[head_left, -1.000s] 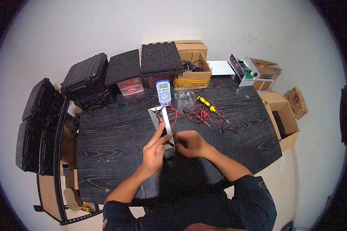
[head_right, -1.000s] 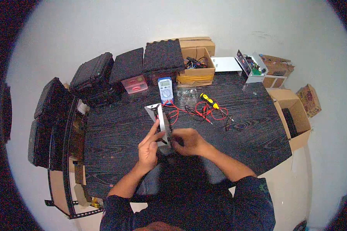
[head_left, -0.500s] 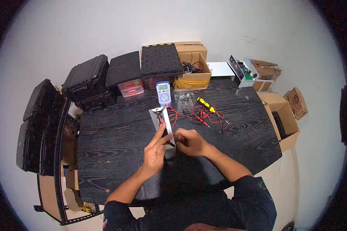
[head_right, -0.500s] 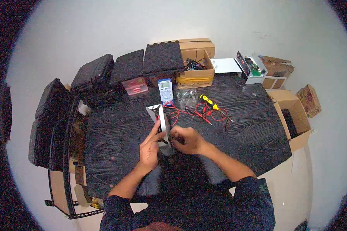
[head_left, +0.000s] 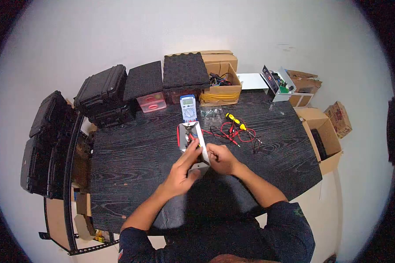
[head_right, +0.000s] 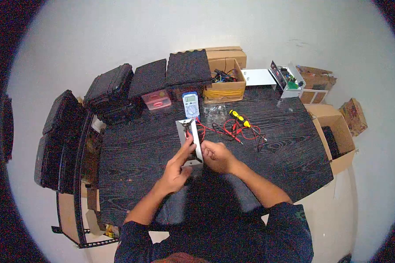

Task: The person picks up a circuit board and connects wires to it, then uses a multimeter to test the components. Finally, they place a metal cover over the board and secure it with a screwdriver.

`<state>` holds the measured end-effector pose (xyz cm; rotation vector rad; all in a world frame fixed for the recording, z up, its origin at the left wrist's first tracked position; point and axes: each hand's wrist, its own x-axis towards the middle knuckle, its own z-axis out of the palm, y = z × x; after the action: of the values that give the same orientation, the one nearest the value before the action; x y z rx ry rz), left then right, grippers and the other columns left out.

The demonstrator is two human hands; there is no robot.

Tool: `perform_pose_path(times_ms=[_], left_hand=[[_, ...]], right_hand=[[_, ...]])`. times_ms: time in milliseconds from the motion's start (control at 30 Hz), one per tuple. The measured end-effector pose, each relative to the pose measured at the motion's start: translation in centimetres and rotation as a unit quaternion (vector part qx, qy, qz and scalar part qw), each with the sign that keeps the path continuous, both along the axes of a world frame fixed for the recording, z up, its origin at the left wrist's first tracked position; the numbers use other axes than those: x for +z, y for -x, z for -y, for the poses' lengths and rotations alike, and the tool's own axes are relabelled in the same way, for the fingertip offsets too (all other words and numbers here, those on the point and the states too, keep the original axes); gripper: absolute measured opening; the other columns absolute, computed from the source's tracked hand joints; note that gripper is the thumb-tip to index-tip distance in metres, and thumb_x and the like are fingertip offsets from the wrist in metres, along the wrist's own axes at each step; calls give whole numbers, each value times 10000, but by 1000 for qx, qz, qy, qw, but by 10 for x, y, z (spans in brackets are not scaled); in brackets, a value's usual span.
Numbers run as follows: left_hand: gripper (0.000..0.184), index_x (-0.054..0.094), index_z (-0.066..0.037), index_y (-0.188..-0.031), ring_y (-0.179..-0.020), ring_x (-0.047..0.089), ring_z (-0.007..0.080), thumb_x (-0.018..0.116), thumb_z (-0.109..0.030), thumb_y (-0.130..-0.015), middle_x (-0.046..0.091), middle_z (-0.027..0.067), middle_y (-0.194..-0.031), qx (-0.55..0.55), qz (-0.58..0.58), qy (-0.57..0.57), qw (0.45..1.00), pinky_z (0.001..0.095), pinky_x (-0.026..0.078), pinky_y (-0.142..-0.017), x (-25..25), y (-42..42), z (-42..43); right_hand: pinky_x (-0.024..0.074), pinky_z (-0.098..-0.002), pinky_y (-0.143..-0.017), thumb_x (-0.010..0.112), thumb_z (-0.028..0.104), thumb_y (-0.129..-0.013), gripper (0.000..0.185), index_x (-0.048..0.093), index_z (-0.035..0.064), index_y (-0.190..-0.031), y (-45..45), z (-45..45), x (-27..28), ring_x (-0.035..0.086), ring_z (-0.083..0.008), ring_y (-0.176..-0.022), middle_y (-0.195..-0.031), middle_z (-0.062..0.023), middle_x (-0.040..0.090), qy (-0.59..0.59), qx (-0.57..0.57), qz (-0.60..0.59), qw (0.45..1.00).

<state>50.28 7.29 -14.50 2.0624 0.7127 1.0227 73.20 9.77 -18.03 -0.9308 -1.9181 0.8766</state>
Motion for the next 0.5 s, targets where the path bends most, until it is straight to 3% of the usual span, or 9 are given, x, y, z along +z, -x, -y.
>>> perform_pose_path(times_ms=[100,133,267,367,400,500], left_hand=[[930,363,16,-1568,-1543,288,444,801,-370,-844,330,265,-1643,39,-59,-133,989,511,249,-1251,-7,7,-20],[1309,172,22,-1624,-1546,242,470,925,-408,-643,242,309,-1656,72,-110,-138,982,526,216,-1264,-10,11,-24],[1643,-123,63,-1600,-1535,212,511,986,-434,-494,115,390,-1640,78,-189,-83,975,538,197,-1269,-21,12,-41],[1672,-156,51,-1600,-1568,199,431,1003,-403,-484,111,319,-1684,49,-107,-16,993,510,191,-1275,-42,5,-48],[1649,-132,34,-1612,-1563,226,416,1002,-349,-478,147,303,-1680,64,-89,-28,994,499,214,-1271,-38,1,-45],[1611,-67,42,-1616,-1496,289,500,993,-400,-485,224,365,-1609,87,-104,-43,990,530,253,-1250,-30,-5,-42]], right_hand=[[400,-297,-488,585,0,-898,55,561,40,-869,-2,-4,-6,486,-89,-520,-594,-55,531,-13,-33,1,999],[396,-296,-486,569,-1,-900,58,561,32,-853,-4,-7,-10,472,-80,-523,-586,-58,517,-26,-41,4,999],[406,-332,-481,533,-4,-905,94,589,16,-833,-9,-7,0,462,-77,-540,-562,-71,499,-46,-41,7,998],[488,-345,-568,543,-1,-911,130,671,17,-909,-15,-11,-14,557,-104,-606,-666,-127,631,106,-28,17,994],[506,-347,-614,552,-1,-905,142,687,16,-946,-17,-9,-7,591,-112,-650,-730,-147,665,109,-2,6,994],[545,-349,-736,601,3,-885,187,715,11,-1034,-30,-9,12,672,-133,-781,-897,-176,744,106,85,30,990]])
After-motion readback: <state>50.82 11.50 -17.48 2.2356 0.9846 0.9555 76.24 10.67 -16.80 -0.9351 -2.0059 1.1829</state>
